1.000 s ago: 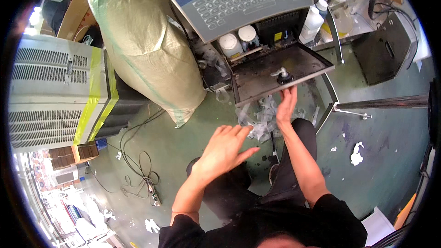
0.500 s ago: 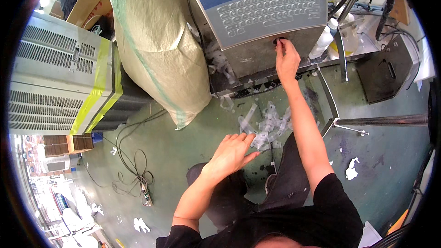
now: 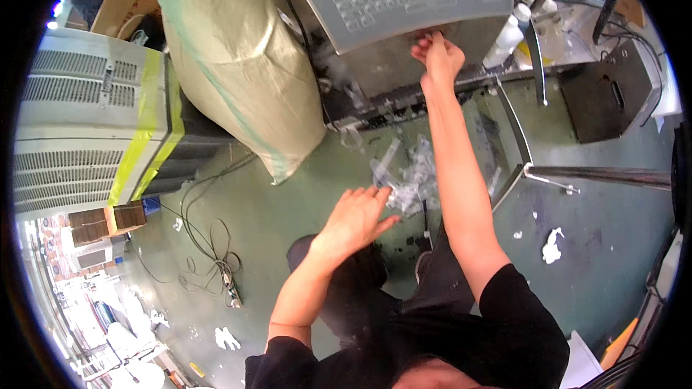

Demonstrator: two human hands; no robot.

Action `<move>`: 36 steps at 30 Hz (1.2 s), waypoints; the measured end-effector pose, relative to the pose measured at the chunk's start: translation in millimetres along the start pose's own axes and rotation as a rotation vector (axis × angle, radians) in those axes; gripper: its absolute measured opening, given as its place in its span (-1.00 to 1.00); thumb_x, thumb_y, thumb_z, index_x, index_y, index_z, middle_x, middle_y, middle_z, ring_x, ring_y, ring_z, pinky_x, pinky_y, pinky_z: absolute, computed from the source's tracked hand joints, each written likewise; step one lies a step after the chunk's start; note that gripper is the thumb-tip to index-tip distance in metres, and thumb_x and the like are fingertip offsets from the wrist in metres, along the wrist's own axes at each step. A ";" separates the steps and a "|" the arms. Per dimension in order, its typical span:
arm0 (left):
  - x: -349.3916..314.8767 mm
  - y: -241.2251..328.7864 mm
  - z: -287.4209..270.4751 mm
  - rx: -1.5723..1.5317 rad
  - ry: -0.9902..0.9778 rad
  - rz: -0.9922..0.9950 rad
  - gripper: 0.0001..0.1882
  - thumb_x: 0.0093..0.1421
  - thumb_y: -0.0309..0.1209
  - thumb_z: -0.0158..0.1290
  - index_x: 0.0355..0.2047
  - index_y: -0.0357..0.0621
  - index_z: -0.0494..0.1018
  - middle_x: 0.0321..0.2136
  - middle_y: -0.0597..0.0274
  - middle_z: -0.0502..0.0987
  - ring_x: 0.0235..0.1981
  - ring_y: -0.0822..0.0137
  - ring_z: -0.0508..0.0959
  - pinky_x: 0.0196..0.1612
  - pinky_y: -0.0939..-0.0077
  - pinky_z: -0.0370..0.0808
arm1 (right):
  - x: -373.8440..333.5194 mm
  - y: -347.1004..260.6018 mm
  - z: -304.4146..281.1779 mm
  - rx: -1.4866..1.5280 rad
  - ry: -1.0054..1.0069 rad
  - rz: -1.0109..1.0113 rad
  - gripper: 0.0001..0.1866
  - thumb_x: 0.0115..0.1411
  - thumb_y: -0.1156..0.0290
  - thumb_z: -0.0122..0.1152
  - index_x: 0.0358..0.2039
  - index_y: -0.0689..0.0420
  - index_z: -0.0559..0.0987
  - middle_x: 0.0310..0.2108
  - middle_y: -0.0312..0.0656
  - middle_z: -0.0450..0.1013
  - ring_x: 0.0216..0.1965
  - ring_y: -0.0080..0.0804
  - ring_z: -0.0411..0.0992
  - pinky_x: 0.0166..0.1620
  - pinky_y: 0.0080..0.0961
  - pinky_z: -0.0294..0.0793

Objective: The person opens a bottle, uses a small tool to remove a plastic seal, and inserts the bottle into an industrial printer before closing the machine's cover.

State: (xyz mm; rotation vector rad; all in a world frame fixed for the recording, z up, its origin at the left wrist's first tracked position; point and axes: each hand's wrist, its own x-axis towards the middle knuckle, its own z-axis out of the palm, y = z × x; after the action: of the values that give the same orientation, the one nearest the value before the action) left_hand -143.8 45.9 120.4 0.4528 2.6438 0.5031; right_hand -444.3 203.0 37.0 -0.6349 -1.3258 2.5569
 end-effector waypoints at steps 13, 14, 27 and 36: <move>-31.3 -12.3 -33.8 -0.067 0.101 -0.212 -0.36 0.34 -0.13 0.33 0.31 -0.20 0.46 -0.05 -0.07 0.67 0.01 -0.12 0.64 0.14 0.05 0.52 | -18.7 46.5 -304.6 -0.856 -0.443 -0.007 -0.70 0.51 0.24 0.34 -0.23 0.22 0.77 -0.55 -0.39 0.54 -0.50 -0.66 0.44 -0.38 -0.56 0.46; -27.4 -11.1 -34.2 -0.088 0.085 -0.176 -0.35 0.34 -0.13 0.34 0.31 -0.20 0.45 -0.05 -0.07 0.67 0.01 -0.11 0.64 0.14 0.06 0.52 | -32.0 74.6 -361.2 -0.980 -0.406 0.031 -0.74 0.48 0.29 0.35 -0.23 0.25 0.76 -0.55 -0.38 0.55 -0.51 -0.65 0.46 -0.37 -0.55 0.48; -46.3 -35.1 -24.0 -0.138 -0.069 -0.292 -0.31 0.27 -0.23 0.40 0.34 -0.17 0.46 -0.06 0.04 0.66 0.00 -0.01 0.65 0.12 0.10 0.55 | -246.9 196.4 -472.7 -1.363 -0.396 0.345 -0.80 0.36 0.29 0.38 -0.13 0.14 0.69 -0.33 -0.06 0.69 -0.28 -0.03 0.69 -0.17 -0.11 0.64; -42.0 -37.4 -23.9 -0.128 -0.178 -0.298 -0.29 0.25 -0.21 0.41 0.35 -0.14 0.45 -0.05 0.04 0.66 0.02 -0.01 0.64 0.15 0.11 0.54 | -268.3 213.8 -458.4 -1.455 -0.335 -0.039 -0.64 0.32 0.30 0.50 0.01 0.12 0.55 -0.25 -0.09 0.50 -0.22 0.00 0.57 -0.15 -0.05 0.58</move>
State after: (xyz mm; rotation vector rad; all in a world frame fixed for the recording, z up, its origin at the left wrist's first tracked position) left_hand -127.0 -9.7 139.3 0.0582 2.4325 0.5074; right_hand 8.9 318.0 -293.5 -0.2777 -3.1363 1.2575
